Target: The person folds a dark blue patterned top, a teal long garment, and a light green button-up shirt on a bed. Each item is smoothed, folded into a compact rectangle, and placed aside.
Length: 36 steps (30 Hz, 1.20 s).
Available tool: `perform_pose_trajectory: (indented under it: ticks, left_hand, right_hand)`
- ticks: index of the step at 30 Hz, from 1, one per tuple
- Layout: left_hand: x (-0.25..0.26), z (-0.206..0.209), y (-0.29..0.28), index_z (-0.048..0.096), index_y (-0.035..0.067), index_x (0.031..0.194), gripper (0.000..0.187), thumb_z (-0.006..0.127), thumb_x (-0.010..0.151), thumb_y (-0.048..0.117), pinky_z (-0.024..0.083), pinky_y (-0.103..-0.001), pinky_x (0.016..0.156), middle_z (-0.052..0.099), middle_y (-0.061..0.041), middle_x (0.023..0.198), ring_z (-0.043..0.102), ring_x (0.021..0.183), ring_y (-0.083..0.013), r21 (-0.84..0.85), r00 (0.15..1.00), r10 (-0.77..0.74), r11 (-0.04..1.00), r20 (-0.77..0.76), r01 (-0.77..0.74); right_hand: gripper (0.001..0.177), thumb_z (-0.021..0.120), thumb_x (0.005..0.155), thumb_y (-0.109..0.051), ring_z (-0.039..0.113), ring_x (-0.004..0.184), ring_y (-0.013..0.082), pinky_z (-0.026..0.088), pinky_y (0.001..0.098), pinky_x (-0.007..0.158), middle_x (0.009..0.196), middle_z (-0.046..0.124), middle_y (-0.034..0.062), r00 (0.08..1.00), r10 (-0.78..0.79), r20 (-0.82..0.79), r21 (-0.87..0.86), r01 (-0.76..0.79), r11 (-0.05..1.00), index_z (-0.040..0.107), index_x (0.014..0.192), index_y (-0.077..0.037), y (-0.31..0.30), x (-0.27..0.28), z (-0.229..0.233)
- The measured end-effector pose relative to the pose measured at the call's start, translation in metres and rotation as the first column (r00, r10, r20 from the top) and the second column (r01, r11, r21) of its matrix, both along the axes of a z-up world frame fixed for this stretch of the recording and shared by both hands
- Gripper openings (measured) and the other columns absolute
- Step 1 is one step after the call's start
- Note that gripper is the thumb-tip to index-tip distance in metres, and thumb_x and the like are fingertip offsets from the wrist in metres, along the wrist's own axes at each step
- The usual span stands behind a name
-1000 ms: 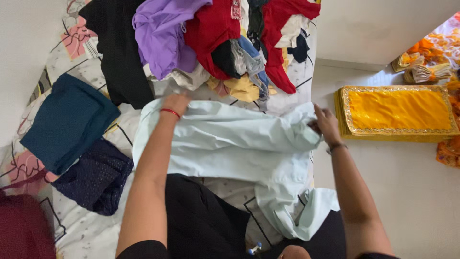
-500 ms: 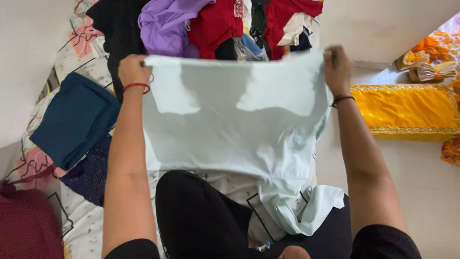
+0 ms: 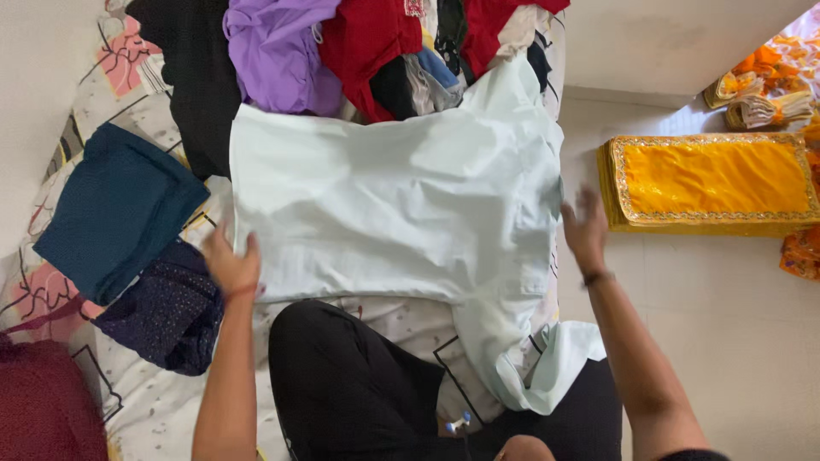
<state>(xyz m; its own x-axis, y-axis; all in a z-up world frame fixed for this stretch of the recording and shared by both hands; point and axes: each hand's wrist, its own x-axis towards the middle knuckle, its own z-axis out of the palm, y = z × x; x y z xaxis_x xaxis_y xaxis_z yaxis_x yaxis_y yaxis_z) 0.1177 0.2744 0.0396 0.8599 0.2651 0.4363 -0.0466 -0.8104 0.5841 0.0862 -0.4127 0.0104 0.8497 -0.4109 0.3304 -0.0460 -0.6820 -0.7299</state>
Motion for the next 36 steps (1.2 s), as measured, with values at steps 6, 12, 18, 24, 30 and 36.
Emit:
perform_pose_trajectory:
  ticks: [6,12,18,24,30,36]
  left_hand:
    - [-0.08,-0.039,0.033,0.062,0.007,0.122,0.056,0.081,0.089,0.048,0.052,-0.056,0.093,0.061,-0.024,0.121,0.062,0.11,-0.0464,0.127,0.882,0.301,0.954,-0.364,-0.273]
    - [-0.047,-0.06,0.024,0.056,0.01,0.124,0.072,0.093,0.071,0.042,0.05,-0.053,0.089,0.054,-0.023,0.123,0.059,0.108,-0.0442,0.014,0.858,0.389,0.913,-0.337,-0.408]
    - [-0.046,-0.051,0.012,0.064,0.009,0.113,0.06,0.092,0.06,0.015,0.056,-0.041,0.09,0.066,-0.013,0.109,0.066,0.097,-0.0295,-0.285,0.946,0.307,0.902,-0.102,-0.323]
    - [-0.09,-0.049,0.016,0.07,0.007,0.108,0.06,0.101,0.059,0.02,0.056,-0.035,0.084,0.072,-0.012,0.108,0.069,0.093,-0.0225,-0.419,0.941,0.265,0.845,-0.212,-0.332]
    - [-0.103,-0.042,0.017,0.064,0.006,0.114,0.067,0.101,0.06,0.02,0.057,-0.033,0.08,0.073,-0.01,0.108,0.069,0.091,-0.018,-0.638,0.921,0.214,0.669,-0.327,-0.382]
    - [-0.104,-0.039,0.022,0.067,0.007,0.111,0.06,0.094,0.058,0.015,0.059,-0.033,0.081,0.075,-0.01,0.105,0.073,0.092,-0.0213,-0.517,0.953,0.135,0.815,-0.273,-0.263]
  right_hand:
    - [0.054,0.07,0.095,-0.053,0.061,0.07,0.0178,0.052,0.0364,0.064,0.082,0.068,0.0068,0.797,0.04,-0.603,0.518,0.353,0.779,0.07,0.107,-0.001,0.019,-0.135,-0.031]
    - [0.042,0.075,0.093,-0.044,0.059,0.071,0.0134,0.047,0.0285,0.063,0.074,0.066,0.0052,0.821,0.129,-0.556,0.356,0.095,0.93,0.072,0.091,-0.002,0.059,-0.164,-0.037]
    - [0.042,0.069,0.096,-0.039,0.059,0.066,0.0127,0.048,0.0292,0.055,0.077,0.066,0.0042,0.927,0.058,-0.37,0.586,0.184,0.789,0.06,0.109,0.0,0.07,-0.177,-0.022]
    - [0.044,0.075,0.091,-0.033,0.059,0.063,0.0143,0.049,0.0317,0.057,0.08,0.067,0.0082,0.857,0.013,-0.516,0.449,0.257,0.856,0.06,0.113,0.002,0.068,-0.201,-0.02]
    - [0.05,0.073,0.098,-0.042,0.061,0.075,0.0156,0.052,0.0294,0.065,0.093,0.064,0.0108,0.829,0.213,-0.517,0.657,0.224,0.72,0.067,0.112,0.006,0.065,-0.208,-0.036]
    - [0.066,0.081,0.08,-0.023,0.07,0.084,0.0205,0.057,0.0318,0.067,0.104,0.073,0.0164,0.849,0.247,-0.467,0.667,0.155,0.729,0.049,0.131,0.003,0.06,-0.215,-0.029]
